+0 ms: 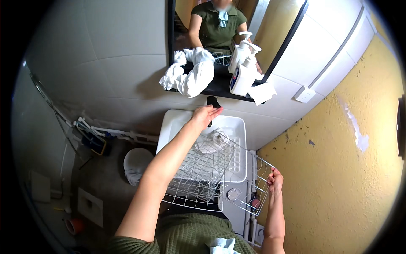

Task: The person wipes a rectangular wire rack with a cloth under running water in a sink.

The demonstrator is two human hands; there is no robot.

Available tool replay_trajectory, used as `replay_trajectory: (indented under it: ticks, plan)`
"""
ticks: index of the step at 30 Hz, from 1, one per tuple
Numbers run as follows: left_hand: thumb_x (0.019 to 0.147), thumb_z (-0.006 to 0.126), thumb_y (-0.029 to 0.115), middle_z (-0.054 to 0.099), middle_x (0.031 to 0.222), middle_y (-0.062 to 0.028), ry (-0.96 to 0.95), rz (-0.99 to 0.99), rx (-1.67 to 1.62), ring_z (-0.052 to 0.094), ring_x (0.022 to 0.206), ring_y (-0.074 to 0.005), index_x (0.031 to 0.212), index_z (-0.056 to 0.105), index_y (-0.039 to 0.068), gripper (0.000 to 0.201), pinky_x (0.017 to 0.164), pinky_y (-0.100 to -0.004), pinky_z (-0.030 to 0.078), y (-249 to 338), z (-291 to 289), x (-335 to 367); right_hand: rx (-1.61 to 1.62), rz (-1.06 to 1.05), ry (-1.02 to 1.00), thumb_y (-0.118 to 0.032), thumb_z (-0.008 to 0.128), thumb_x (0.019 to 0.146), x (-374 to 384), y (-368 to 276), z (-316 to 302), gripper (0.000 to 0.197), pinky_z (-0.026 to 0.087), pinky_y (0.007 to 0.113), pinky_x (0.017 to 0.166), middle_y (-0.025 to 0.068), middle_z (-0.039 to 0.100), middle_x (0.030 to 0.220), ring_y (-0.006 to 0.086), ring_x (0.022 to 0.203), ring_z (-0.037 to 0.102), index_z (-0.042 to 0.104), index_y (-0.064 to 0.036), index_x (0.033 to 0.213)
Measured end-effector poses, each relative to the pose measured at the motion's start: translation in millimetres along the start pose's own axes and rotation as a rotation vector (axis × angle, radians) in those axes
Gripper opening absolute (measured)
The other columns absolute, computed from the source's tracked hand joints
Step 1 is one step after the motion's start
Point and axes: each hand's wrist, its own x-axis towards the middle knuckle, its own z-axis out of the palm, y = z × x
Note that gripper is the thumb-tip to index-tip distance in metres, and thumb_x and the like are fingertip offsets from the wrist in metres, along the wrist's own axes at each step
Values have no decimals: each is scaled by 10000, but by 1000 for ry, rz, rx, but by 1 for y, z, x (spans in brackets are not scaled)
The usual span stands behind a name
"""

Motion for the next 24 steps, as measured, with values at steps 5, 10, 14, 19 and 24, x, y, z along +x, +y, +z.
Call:
replay_trajectory:
  ticks: [5, 10, 14, 19, 24]
  plan:
    - [876, 551, 123, 657, 920, -125, 286, 134, 297, 661, 861, -236, 1059, 573, 1, 221, 711, -330, 545, 0, -30, -4, -23, -15, 14, -229, 402, 976, -1, 1, 12, 220, 226, 211, 326, 12, 516, 552, 57, 357, 305, 543, -63, 947]
    - [858, 571, 112, 615, 711, -32, 268, -85, 592, 542, 559, -94, 908, 617, 42, 97, 467, -265, 429, -62, -85, 3, -18, -7, 10, -232, 405, 977, -3, 6, 32, 216, 221, 202, 327, 7, 500, 539, 56, 359, 302, 540, -66, 945]
    - [847, 592, 116, 582, 622, -34, 387, -12, 851, 524, 465, -108, 809, 608, 31, 95, 386, -266, 396, -57, -78, 1, -34, -38, -44, -254, 405, 982, -11, -4, 43, 229, 209, 199, 325, 3, 491, 527, 57, 351, 290, 539, -72, 949]
    - [848, 595, 136, 594, 593, -59, 367, -51, 949, 546, 448, -137, 739, 606, 5, 171, 379, -265, 418, -53, -69, -1, -85, -153, 2, -255, 412, 982, -14, -16, 52, 246, 185, 205, 322, -5, 471, 512, 52, 349, 284, 550, -64, 913]
    - [892, 593, 250, 568, 589, -32, 116, -82, 866, 514, 457, -100, 766, 626, -4, 286, 402, -246, 405, -63, -89, -13, 35, -265, 154, -232, 425, 977, 11, -21, 39, 249, 193, 214, 327, 9, 529, 522, 60, 343, 293, 560, -33, 911]
